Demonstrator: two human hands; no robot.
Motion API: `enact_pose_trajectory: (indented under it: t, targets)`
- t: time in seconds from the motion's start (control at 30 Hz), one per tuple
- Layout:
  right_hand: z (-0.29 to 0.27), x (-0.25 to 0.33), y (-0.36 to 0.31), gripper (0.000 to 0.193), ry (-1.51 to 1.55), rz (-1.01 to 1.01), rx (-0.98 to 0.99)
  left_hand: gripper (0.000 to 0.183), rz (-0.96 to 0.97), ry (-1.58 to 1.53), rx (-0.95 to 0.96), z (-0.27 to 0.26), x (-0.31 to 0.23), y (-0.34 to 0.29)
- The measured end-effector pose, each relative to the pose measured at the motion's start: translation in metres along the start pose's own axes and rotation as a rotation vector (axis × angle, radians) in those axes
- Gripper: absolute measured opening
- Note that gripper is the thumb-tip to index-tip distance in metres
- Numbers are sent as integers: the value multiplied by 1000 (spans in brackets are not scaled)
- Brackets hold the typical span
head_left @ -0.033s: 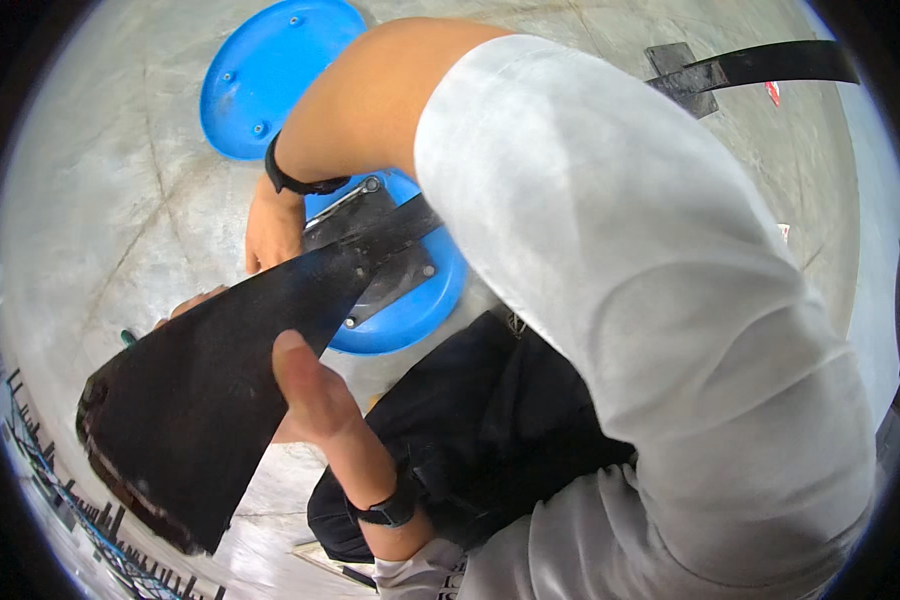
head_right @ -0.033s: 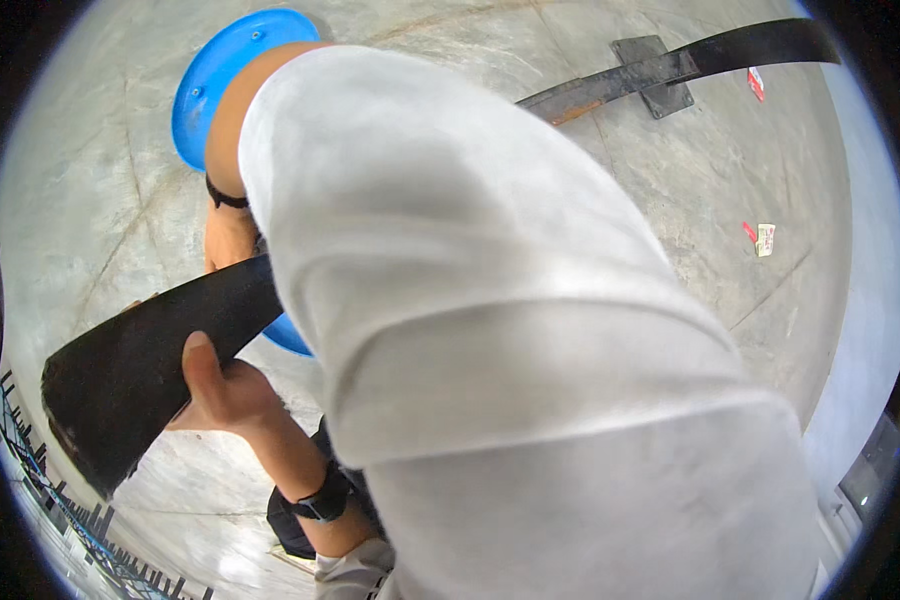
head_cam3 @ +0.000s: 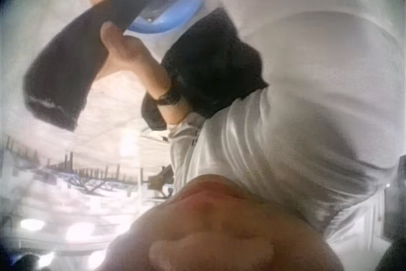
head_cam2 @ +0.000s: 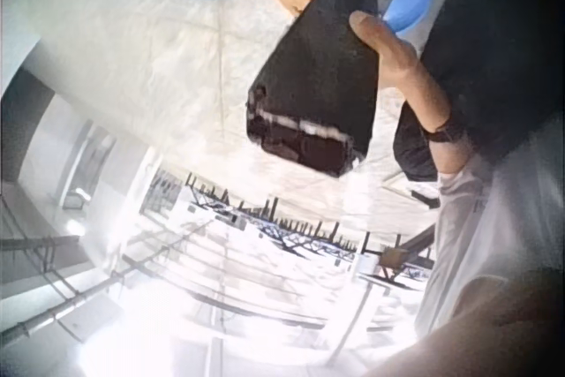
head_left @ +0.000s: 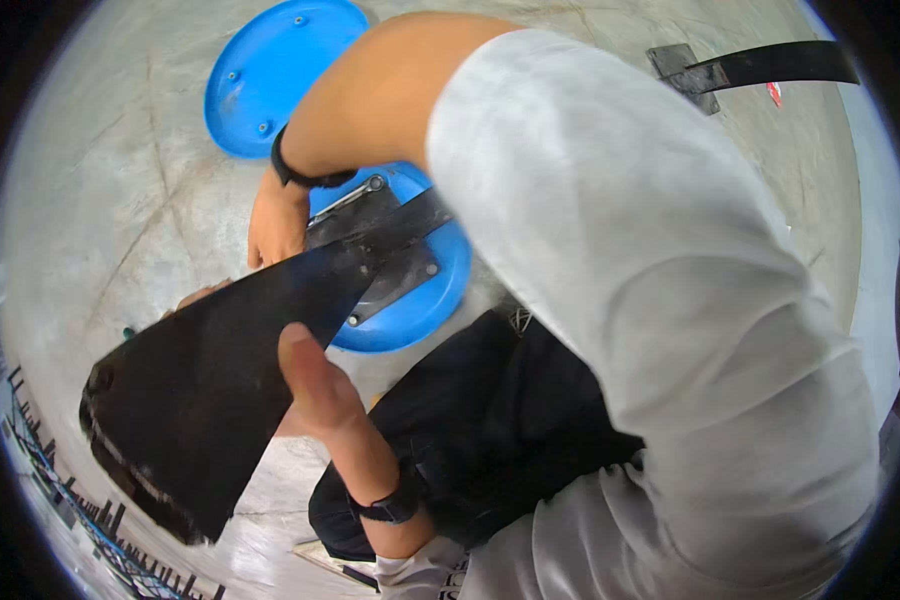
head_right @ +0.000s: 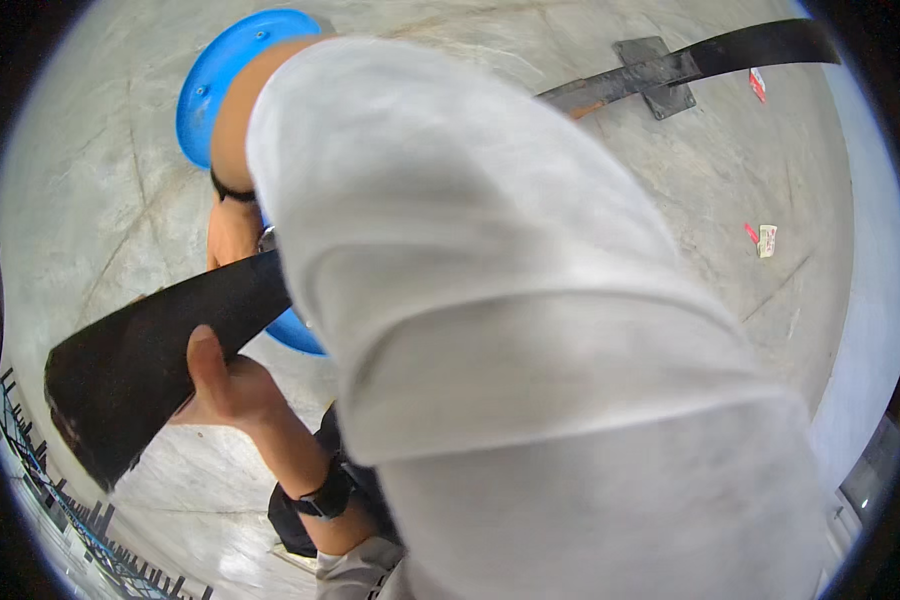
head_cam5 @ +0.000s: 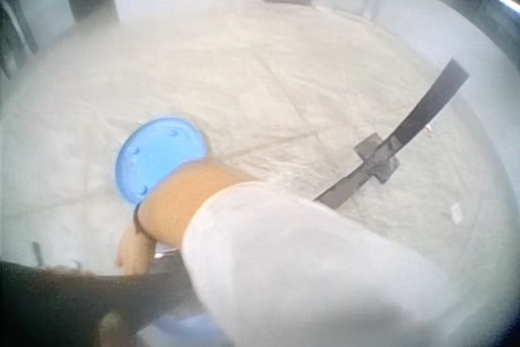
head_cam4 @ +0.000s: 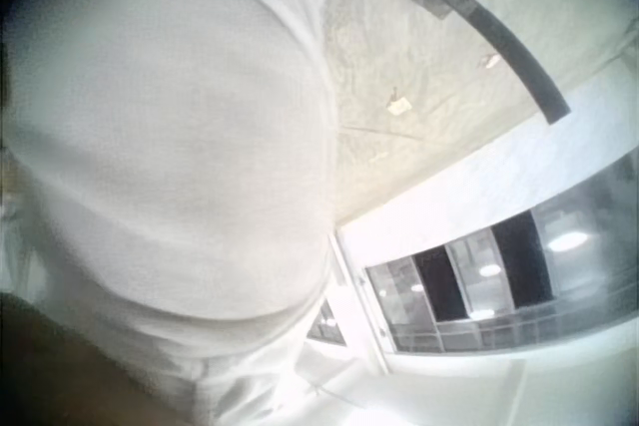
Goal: The person assembles a metal table frame by attaching blue plastic base plates to the metal legs using a wrench to tighten bolts.
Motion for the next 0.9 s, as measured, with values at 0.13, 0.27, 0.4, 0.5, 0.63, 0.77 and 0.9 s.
enact_pose_trajectory:
  t: [0.13,0.27,0.4,0.5,0.63,0.77,0.9]
  targets:
    - [-40,-5,-13,15,-71,146,104,60,-93,92,-49,-16,3,-5]
    - [-113,50,-105,9,-177,1056,-185,54,-105,-134,-73,9,-10,-4]
    - [-189,124,-82,16,-429,1552,434,40,-225,-94,-141,-2,-13,-3]
    - [-198,186,-50,12,-539,2012,297,35,-190,-61,-139,-7,-16,1]
    - [-204,288,27,20,-510,2314,-128,70,-176,167,117,-39,-31,-24]
    - [-227,383,154,16,-524,2452,-380,73,-692,-927,281,-72,-19,-75]
    - [-225,418,258,20,-491,2649,-697,78,-730,-1303,448,-94,-57,-104]
Point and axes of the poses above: each hand's wrist, its own y-axis towards the middle knuckle, its own z-axis out of the palm, x = y × z, the point moved 3 cm from there along y, towards the middle knuckle, and after that the axes turned 15 degrees about -z, right-handed, at the moved point
